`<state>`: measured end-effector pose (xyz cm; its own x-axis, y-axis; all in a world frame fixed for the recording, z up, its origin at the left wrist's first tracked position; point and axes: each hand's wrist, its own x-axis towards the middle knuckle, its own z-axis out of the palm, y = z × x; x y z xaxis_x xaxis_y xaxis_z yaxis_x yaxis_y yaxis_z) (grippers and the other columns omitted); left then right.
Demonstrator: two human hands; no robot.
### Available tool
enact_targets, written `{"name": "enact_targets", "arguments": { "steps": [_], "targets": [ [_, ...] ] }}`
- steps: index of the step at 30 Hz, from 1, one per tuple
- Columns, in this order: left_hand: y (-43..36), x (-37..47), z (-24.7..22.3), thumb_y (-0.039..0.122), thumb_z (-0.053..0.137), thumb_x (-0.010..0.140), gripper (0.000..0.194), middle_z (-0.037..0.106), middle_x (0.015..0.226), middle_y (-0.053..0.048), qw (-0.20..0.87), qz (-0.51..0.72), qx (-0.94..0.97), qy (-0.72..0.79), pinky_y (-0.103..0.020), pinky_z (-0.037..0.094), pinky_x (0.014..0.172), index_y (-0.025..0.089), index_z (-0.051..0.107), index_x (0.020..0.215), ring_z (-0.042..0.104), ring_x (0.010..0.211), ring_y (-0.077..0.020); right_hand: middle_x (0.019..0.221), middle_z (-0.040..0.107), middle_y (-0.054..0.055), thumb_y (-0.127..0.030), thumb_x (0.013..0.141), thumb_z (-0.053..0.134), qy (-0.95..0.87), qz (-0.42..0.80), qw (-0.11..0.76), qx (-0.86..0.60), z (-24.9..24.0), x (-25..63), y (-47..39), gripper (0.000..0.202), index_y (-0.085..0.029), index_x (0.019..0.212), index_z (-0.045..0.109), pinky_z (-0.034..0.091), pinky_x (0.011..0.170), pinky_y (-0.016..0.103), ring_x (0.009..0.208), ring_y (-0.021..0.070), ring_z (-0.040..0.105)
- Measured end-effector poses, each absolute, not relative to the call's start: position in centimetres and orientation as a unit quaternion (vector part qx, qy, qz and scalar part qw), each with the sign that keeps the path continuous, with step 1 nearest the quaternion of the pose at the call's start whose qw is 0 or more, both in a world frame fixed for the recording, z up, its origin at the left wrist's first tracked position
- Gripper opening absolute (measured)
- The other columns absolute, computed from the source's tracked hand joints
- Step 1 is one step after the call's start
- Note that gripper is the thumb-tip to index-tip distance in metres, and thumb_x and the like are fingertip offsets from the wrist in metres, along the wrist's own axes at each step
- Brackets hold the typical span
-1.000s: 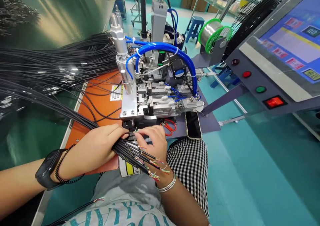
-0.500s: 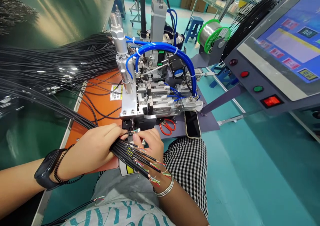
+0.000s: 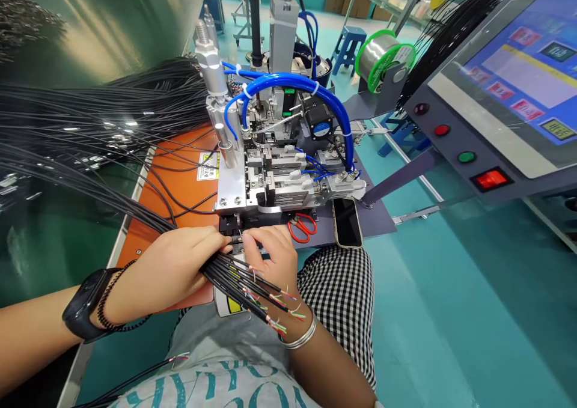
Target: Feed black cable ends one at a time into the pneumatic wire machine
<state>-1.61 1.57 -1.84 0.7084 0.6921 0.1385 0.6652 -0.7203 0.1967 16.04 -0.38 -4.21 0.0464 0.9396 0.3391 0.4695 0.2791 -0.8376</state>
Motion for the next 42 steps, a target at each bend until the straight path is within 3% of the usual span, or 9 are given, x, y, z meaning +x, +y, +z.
{"name": "enact_targets", "arguments": {
  "steps": [4, 10, 17, 21, 26, 33, 42],
  "targets": [
    [1.5, -1.6, -2.1, 0.008, 0.042, 0.081, 0.018, 0.055, 0.078, -0.003, 0.036, 0.089, 0.937, 0.336, -0.031, 0.036, 0.059, 0.017, 0.054, 0.090, 0.050, 0.069, -0.0194, 0.073, 0.068, 0.000, -0.020, 0.085, 0.058, -0.719, 0.258, 0.419, -0.491, -4.0, 16.3, 0.3, 0.014, -0.021, 0.074, 0.066, 0.043, 0.074, 0.032, 0.075, 0.0160, 0.055],
    [1.5, -1.6, -2.1, 0.017, 0.043, 0.085, 0.010, 0.057, 0.077, -0.003, 0.059, 0.110, 0.912, 0.391, -0.032, 0.039, 0.060, 0.018, 0.053, 0.085, 0.054, 0.071, -0.0193, 0.081, 0.067, 0.001, -0.026, 0.084, 0.059, -0.611, 0.302, 0.477, -0.554, -5.2, 16.9, 0.3, 0.009, -0.023, 0.082, 0.067, 0.046, 0.072, 0.030, 0.078, 0.0160, 0.059],
    [1.4, -1.6, -2.3, 0.016, 0.042, 0.085, 0.011, 0.058, 0.077, -0.003, 0.056, 0.109, 0.912, 0.390, -0.033, 0.040, 0.059, 0.018, 0.053, 0.084, 0.055, 0.070, -0.0195, 0.076, 0.066, 0.000, -0.022, 0.080, 0.064, -0.614, 0.318, 0.467, -0.551, -5.0, 16.6, 0.1, 0.005, -0.022, 0.076, 0.068, 0.046, 0.069, 0.028, 0.074, 0.0150, 0.058],
    [1.5, -1.5, -2.2, 0.013, 0.045, 0.081, 0.023, 0.061, 0.091, -0.007, 0.066, 0.087, 0.917, 0.383, -0.033, 0.045, 0.066, 0.016, 0.056, 0.101, 0.058, 0.081, -0.0205, 0.073, 0.064, 0.000, -0.019, 0.079, 0.063, -0.611, 0.329, 0.462, -0.552, -5.2, 16.6, 0.3, 0.007, -0.021, 0.074, 0.067, 0.047, 0.067, 0.028, 0.071, 0.0149, 0.057],
    [1.5, -1.5, -1.9, 0.008, 0.045, 0.077, 0.053, 0.058, 0.107, -0.010, 0.081, 0.059, 0.917, 0.387, -0.035, 0.049, 0.074, 0.015, 0.043, 0.130, 0.057, 0.092, -0.0233, 0.073, 0.064, 0.000, -0.019, 0.079, 0.062, -0.578, 0.368, 0.476, -0.552, -5.4, 16.9, 0.4, 0.007, -0.020, 0.074, 0.067, 0.047, 0.066, 0.027, 0.070, 0.0143, 0.058],
    [1.8, -1.7, -1.6, 0.007, 0.041, 0.083, 0.043, 0.061, 0.106, -0.008, 0.096, 0.138, 0.923, 0.348, -0.032, 0.050, 0.072, 0.016, 0.049, 0.124, 0.059, 0.090, -0.0203, 0.077, 0.063, 0.002, -0.027, 0.083, 0.056, -0.531, 0.567, 0.508, -0.373, -5.2, 18.5, 0.8, 0.016, -0.021, 0.088, 0.070, 0.051, 0.072, 0.031, 0.075, 0.0159, 0.061],
    [1.7, -1.9, -1.5, 0.007, 0.038, 0.083, 0.043, 0.061, 0.108, -0.009, 0.083, 0.141, 0.928, 0.334, -0.032, 0.051, 0.070, 0.015, 0.050, 0.124, 0.060, 0.091, -0.0210, 0.068, 0.063, 0.000, -0.020, 0.082, 0.058, -0.559, 0.524, 0.477, -0.431, -4.7, 18.1, 0.9, 0.014, -0.021, 0.077, 0.071, 0.051, 0.070, 0.029, 0.072, 0.0145, 0.059]
  ]
}}
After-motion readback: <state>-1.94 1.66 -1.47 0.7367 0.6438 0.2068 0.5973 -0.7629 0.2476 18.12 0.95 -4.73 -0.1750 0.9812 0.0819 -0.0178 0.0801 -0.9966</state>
